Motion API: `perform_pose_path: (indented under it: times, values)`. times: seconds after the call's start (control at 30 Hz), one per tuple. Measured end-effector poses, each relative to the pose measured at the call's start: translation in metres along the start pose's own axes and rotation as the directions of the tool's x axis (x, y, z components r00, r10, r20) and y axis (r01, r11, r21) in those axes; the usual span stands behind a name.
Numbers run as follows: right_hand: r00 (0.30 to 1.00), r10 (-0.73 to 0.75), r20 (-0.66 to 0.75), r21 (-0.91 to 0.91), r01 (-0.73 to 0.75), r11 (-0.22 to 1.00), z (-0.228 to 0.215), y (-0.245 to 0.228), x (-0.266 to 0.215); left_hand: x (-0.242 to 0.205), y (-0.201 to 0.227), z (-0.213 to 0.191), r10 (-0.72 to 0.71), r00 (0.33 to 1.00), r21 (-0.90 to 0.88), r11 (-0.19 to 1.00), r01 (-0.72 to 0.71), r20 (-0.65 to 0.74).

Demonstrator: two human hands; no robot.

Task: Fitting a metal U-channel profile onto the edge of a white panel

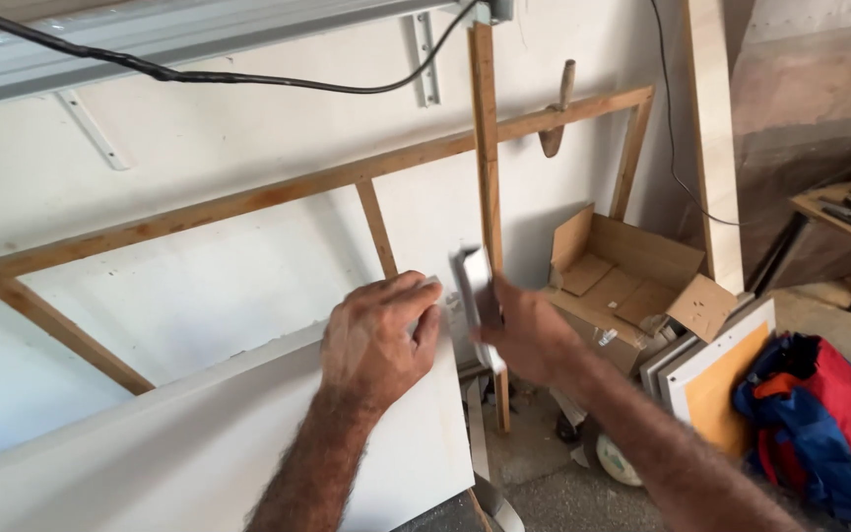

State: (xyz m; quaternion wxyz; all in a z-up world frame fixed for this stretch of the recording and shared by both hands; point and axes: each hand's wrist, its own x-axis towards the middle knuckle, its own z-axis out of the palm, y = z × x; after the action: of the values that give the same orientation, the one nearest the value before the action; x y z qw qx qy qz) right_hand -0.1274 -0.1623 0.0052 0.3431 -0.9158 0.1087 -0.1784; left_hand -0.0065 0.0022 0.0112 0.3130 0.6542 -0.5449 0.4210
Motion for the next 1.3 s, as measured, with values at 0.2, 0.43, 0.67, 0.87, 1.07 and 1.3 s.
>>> perform_pose_path:
  times: [0.2, 0.43, 0.67, 0.87, 1.07, 1.3]
  values:
    - [0.880, -0.400, -0.257, 0.586, 0.471, 0.659, -0.007, 0.028, 0.029, 0.001, 0.008, -0.004, 0.030, 1.000, 0.097, 0.995, -0.029, -0.001]
    - [0.789, -0.577, -0.211, 0.747, 0.511, 0.425, -0.003, 0.024, 0.059, 0.011, 0.019, -0.031, -0.008, 0.997, 0.025, 1.000, 0.006, 0.081]
    - [0.726, -0.682, -0.089, 0.949, 0.269, 0.162, 0.002, 0.026, 0.080, -0.019, -0.001, -0.078, 0.019, 0.996, 0.252, 0.967, -0.041, 0.088]
    - [0.632, -0.771, -0.080, 0.980, 0.193, 0.057, 0.010, 0.025, 0.098, -0.069, -0.031, -0.097, -0.172, 0.985, 0.439, 0.886, 0.153, 0.005]
    - [0.580, -0.811, -0.079, 0.997, 0.043, -0.067, 0.022, 0.027, 0.106, -0.094, -0.053, -0.095, -0.280, 0.953, 0.433, 0.878, 0.206, 0.114]
    - [0.648, -0.760, 0.045, 0.998, -0.055, 0.012, 0.042, 0.043, 0.113, -0.075, -0.033, -0.098, -0.212, 0.977, 0.415, 0.891, 0.182, 0.028]
